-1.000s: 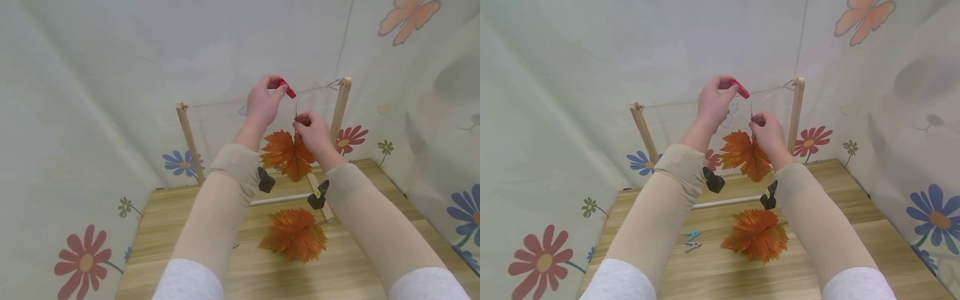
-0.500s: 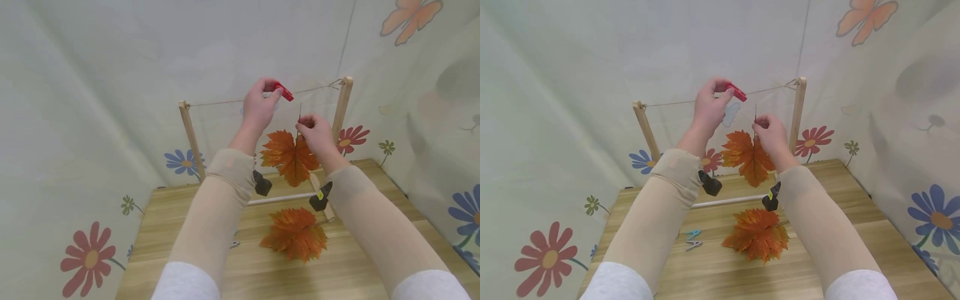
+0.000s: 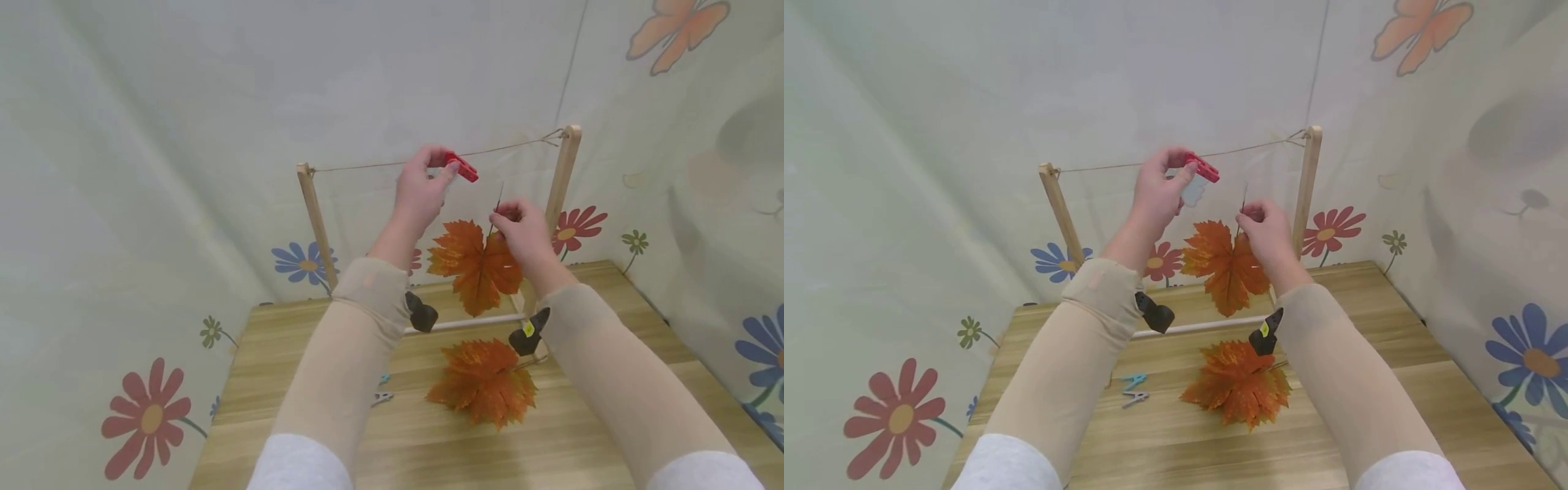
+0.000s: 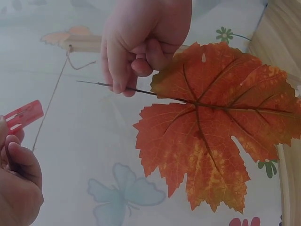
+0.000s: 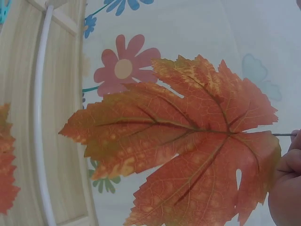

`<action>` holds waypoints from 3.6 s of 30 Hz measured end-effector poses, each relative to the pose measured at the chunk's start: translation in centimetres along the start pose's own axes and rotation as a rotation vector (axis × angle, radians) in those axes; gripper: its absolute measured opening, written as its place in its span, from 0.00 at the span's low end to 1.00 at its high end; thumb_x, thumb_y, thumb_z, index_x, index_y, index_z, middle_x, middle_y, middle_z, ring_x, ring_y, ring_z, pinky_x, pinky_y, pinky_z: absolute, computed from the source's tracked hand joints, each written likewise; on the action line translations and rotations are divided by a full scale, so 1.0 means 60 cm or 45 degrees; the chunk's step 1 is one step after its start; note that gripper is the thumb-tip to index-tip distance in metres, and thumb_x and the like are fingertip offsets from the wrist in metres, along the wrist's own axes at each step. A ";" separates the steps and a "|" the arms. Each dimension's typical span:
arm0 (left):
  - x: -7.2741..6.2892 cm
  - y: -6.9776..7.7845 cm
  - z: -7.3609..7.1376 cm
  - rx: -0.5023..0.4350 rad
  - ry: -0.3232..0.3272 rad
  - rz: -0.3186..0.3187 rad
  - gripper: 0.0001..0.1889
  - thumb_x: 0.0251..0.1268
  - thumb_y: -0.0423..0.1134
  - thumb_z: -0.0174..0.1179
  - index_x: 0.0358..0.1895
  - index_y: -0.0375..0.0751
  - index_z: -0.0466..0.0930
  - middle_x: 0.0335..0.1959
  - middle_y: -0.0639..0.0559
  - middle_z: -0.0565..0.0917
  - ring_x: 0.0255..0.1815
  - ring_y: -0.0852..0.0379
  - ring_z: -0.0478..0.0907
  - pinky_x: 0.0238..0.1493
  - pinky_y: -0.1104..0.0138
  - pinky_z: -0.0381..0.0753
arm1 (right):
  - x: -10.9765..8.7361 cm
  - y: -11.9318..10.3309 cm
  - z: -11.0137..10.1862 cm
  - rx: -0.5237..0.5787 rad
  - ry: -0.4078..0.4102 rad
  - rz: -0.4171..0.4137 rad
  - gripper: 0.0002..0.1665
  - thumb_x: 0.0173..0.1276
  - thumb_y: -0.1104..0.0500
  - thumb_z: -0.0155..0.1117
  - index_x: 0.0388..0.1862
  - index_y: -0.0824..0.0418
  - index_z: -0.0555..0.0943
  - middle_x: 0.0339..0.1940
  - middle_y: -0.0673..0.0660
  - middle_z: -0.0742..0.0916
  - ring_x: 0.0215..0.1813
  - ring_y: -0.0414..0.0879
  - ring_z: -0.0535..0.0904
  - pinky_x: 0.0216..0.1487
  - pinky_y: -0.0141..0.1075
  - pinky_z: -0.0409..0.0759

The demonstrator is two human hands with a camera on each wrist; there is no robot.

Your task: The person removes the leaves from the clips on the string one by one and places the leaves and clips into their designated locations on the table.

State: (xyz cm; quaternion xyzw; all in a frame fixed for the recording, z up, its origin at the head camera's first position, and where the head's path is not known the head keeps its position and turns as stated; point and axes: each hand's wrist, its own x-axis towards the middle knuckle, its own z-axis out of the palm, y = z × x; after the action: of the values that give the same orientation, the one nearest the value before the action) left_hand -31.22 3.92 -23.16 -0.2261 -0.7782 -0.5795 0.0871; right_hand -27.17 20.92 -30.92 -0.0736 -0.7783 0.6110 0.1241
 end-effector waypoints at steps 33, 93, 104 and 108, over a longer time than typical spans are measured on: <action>-0.087 -0.120 -0.010 -0.165 -0.130 -0.187 0.18 0.68 0.42 0.56 0.59 0.47 0.73 0.49 0.53 0.78 0.11 0.56 0.63 0.14 0.69 0.67 | -0.056 0.119 0.012 0.438 0.058 0.194 0.09 0.68 0.60 0.59 0.40 0.59 0.68 0.33 0.53 0.73 0.24 0.39 0.69 0.24 0.26 0.69; -0.347 -0.410 -0.081 -0.122 -0.130 -0.649 0.21 0.59 0.43 0.65 0.54 0.42 0.72 0.46 0.48 0.81 0.09 0.60 0.59 0.11 0.71 0.62 | -0.145 0.294 0.029 0.603 0.206 0.485 0.08 0.71 0.65 0.52 0.43 0.66 0.65 0.30 0.51 0.74 0.23 0.36 0.68 0.22 0.26 0.67; -0.395 -0.440 -0.089 -0.123 -0.152 -0.726 0.22 0.61 0.41 0.62 0.57 0.40 0.70 0.49 0.45 0.78 0.11 0.61 0.60 0.12 0.71 0.63 | -0.153 0.328 0.032 0.591 0.269 0.520 0.08 0.69 0.65 0.55 0.42 0.65 0.66 0.28 0.50 0.73 0.21 0.35 0.69 0.20 0.25 0.68; -0.408 -0.449 -0.093 -0.117 -0.163 -0.700 0.21 0.60 0.39 0.63 0.55 0.39 0.71 0.47 0.44 0.79 0.11 0.62 0.60 0.12 0.71 0.63 | -0.156 0.334 0.033 0.567 0.293 0.535 0.09 0.69 0.65 0.55 0.43 0.65 0.66 0.26 0.49 0.74 0.21 0.35 0.69 0.20 0.25 0.69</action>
State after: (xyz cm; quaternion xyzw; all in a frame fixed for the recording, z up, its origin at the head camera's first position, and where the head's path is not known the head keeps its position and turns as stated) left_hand -22.49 -13.56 -54.39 -0.0465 -0.7872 -0.6004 -0.1331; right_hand -19.52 21.43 -51.78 -0.2723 -0.5741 0.7663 0.0954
